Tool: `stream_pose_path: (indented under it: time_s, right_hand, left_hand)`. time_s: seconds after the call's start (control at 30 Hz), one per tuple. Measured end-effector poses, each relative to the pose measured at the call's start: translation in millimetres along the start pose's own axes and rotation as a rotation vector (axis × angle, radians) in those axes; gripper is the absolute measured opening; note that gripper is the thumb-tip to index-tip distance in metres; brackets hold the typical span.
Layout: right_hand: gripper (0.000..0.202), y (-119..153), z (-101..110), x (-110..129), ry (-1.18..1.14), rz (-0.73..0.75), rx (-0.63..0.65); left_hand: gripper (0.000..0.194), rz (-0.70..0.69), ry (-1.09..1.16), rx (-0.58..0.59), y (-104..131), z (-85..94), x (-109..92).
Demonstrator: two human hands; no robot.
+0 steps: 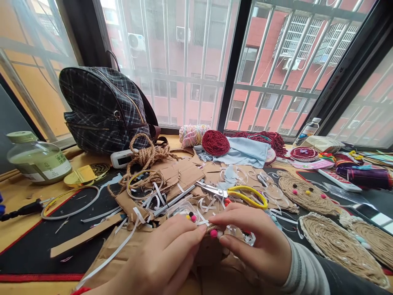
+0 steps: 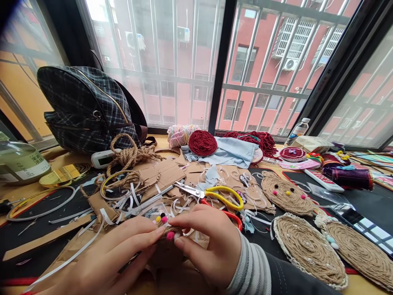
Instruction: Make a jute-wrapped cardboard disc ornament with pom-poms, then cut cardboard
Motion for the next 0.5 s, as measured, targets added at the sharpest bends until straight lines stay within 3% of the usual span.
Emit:
stream_pose_path:
  time_s: [0.1,0.3,0.5]
  right_hand:
    - [0.019,-1,-3,1,-0.019,-0.014,0.007]
    - [0.017,0,-5,7,-0.009,-0.028,0.001]
    - [0.011,0,-9,9,0.0,-0.086,0.081]
  left_hand:
    - [0.023,-0.024,0.026,-0.068,-1,3.1,-4]
    - [0.012,0.058,0.154,-0.186,-2,6.2,1]
    - [0.01,0.198,0.211,-0.173,-1,3.8,11]
Point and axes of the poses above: each hand's wrist, its own y-axis away from the middle knuckle, its own z-axis out of the back of the hand, x = y × z, the point moved 9 cm from there along -y, towards the middle knuckle, and after that the axes turned 14 degrees about y, right-handed, at the moved point
